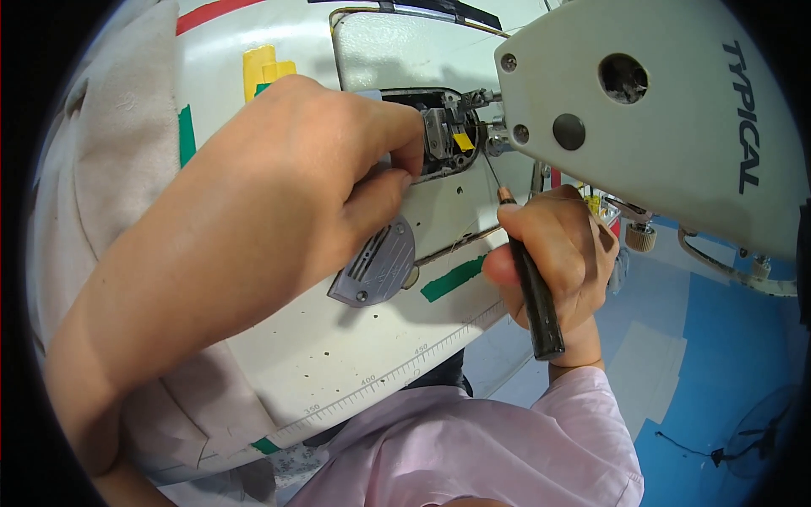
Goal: Adjusting and maintaining an industrial sewing machine components using a screwdriver.
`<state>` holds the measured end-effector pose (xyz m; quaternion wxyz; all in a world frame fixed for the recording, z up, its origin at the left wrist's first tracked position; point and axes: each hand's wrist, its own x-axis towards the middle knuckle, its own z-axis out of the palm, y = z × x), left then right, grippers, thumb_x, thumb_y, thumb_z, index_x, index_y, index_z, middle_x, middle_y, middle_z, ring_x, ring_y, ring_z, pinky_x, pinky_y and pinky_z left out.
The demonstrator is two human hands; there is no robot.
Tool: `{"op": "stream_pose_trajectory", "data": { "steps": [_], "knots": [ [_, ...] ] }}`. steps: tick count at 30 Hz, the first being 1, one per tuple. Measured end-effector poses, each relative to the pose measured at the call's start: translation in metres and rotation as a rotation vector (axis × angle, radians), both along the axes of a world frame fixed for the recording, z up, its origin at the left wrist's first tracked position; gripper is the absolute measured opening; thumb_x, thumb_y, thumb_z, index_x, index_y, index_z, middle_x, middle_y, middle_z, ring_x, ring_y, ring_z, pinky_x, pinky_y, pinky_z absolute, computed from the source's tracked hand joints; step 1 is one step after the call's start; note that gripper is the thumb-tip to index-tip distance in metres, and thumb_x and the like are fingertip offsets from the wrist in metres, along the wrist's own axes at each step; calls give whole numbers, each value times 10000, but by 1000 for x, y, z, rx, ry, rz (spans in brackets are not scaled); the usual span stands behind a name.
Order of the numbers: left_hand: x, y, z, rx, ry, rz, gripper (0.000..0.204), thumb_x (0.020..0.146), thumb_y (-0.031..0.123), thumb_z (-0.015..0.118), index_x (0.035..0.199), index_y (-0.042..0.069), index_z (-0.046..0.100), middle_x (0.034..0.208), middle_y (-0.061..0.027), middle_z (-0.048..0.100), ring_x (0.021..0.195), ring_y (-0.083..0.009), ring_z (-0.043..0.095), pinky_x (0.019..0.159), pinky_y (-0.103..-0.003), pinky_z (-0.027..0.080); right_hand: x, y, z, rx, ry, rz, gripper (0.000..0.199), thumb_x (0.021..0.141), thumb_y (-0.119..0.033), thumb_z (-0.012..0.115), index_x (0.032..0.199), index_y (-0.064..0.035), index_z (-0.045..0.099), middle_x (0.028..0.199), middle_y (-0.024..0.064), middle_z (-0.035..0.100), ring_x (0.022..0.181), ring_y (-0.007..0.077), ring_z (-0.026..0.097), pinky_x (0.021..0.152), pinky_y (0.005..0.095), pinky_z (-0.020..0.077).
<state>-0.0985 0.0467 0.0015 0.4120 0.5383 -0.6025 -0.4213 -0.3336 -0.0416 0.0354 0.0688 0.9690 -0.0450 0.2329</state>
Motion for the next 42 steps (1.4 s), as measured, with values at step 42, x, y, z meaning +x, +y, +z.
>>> {"op": "stream_pose_trajectory", "data": {
  "steps": [42],
  "knots": [
    [-32, -26, -17, -378, -946, -82, 520, 786, 74, 669, 1301, 148, 664, 1112, -17, 652, 739, -229, 673, 585, -379, 515, -20, 19, -18, 694, -150, -205, 509, 983, -501, 648, 937, 6, 657, 817, 104, 588, 686, 302, 639, 552, 365, 501]
  ]
}}
